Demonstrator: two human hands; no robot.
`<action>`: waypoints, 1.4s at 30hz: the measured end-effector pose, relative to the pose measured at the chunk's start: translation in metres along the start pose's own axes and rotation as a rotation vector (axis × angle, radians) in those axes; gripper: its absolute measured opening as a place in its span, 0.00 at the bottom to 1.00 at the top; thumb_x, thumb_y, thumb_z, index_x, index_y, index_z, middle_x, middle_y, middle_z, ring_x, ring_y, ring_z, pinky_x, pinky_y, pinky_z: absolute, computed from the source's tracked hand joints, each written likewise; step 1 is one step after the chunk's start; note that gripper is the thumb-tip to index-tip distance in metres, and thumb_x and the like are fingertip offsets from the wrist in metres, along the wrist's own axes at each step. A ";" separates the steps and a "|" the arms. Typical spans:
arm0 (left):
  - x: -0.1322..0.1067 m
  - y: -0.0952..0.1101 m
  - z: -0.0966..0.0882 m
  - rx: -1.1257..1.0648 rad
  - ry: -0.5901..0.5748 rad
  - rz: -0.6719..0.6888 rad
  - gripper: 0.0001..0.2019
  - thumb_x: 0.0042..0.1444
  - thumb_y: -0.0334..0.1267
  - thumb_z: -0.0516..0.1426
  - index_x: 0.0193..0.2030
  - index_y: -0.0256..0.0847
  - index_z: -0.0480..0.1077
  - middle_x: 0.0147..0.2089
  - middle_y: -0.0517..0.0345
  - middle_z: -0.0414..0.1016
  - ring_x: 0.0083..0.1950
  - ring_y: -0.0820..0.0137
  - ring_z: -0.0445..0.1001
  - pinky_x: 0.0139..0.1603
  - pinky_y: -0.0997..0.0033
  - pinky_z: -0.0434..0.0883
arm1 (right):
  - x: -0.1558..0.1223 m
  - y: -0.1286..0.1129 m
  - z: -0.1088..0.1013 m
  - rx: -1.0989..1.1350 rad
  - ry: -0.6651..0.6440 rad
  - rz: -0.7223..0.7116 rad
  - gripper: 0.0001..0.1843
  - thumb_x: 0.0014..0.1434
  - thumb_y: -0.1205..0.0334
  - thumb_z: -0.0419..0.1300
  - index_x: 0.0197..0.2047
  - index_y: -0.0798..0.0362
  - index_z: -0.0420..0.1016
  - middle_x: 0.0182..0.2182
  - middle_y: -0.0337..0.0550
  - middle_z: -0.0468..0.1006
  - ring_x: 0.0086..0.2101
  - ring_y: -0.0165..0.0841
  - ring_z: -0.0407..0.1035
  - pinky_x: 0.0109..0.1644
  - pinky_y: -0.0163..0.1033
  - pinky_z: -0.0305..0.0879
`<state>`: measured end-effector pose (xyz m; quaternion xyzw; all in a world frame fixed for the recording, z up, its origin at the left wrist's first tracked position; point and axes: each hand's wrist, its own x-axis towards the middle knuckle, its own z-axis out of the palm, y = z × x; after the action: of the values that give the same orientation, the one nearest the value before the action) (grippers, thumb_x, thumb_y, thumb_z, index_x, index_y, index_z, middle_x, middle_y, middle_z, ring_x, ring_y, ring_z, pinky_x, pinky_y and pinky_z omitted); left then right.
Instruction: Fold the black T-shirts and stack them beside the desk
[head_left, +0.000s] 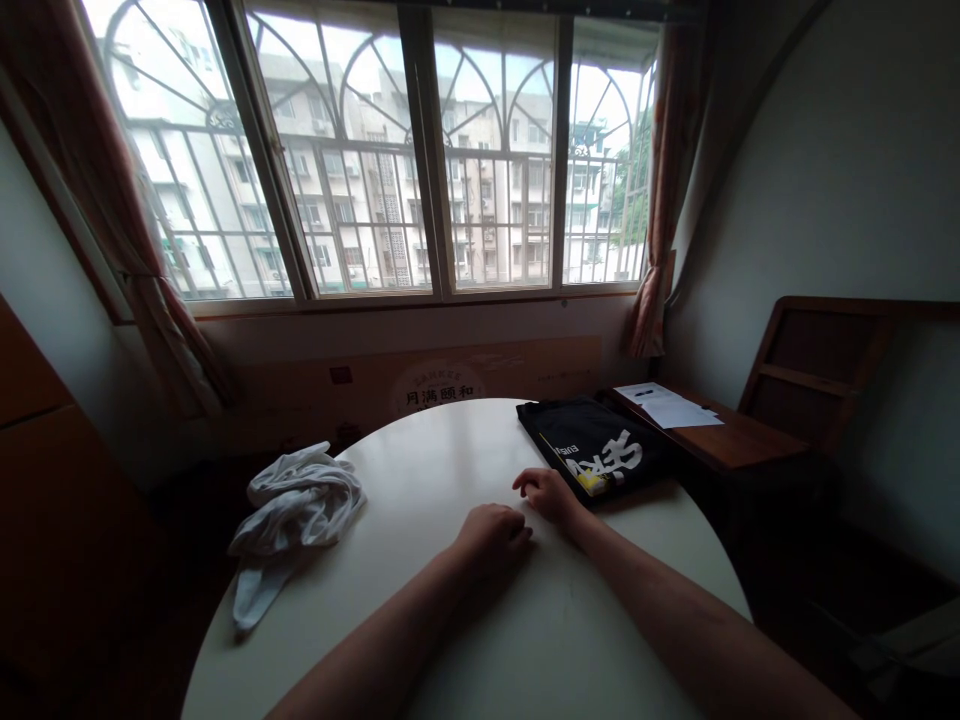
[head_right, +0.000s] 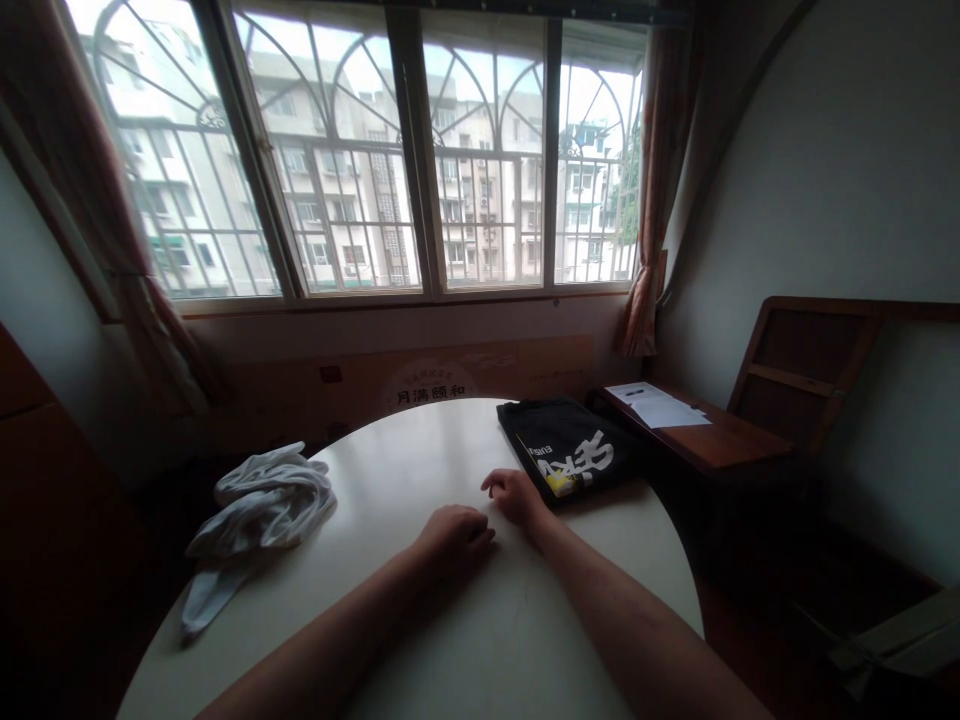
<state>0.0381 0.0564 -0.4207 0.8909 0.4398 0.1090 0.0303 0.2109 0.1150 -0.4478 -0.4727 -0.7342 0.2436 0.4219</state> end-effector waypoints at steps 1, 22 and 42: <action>0.000 0.000 0.000 -0.001 -0.002 -0.001 0.15 0.63 0.42 0.56 0.26 0.41 0.70 0.32 0.57 0.78 0.32 0.69 0.71 0.33 0.67 0.54 | 0.000 0.000 0.000 -0.002 0.000 0.003 0.17 0.54 0.74 0.53 0.34 0.54 0.84 0.28 0.42 0.81 0.30 0.32 0.74 0.38 0.34 0.65; 0.003 -0.009 0.005 -0.172 0.142 -0.030 0.17 0.62 0.40 0.54 0.22 0.40 0.63 0.24 0.62 0.66 0.27 0.73 0.58 0.32 0.69 0.54 | 0.005 0.000 0.001 -0.032 0.024 0.076 0.18 0.55 0.74 0.52 0.34 0.54 0.84 0.28 0.41 0.82 0.28 0.31 0.73 0.38 0.34 0.66; -0.011 -0.010 -0.007 -0.219 0.397 -0.317 0.19 0.63 0.43 0.48 0.21 0.42 0.51 0.23 0.61 0.59 0.26 0.72 0.57 0.32 0.69 0.54 | 0.002 -0.017 0.001 -0.153 -0.035 0.108 0.17 0.57 0.75 0.54 0.35 0.52 0.85 0.35 0.44 0.85 0.38 0.35 0.77 0.46 0.35 0.65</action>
<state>0.0225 0.0538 -0.4167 0.7637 0.5566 0.3222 0.0562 0.2018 0.1091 -0.4349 -0.5381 -0.7315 0.2174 0.3580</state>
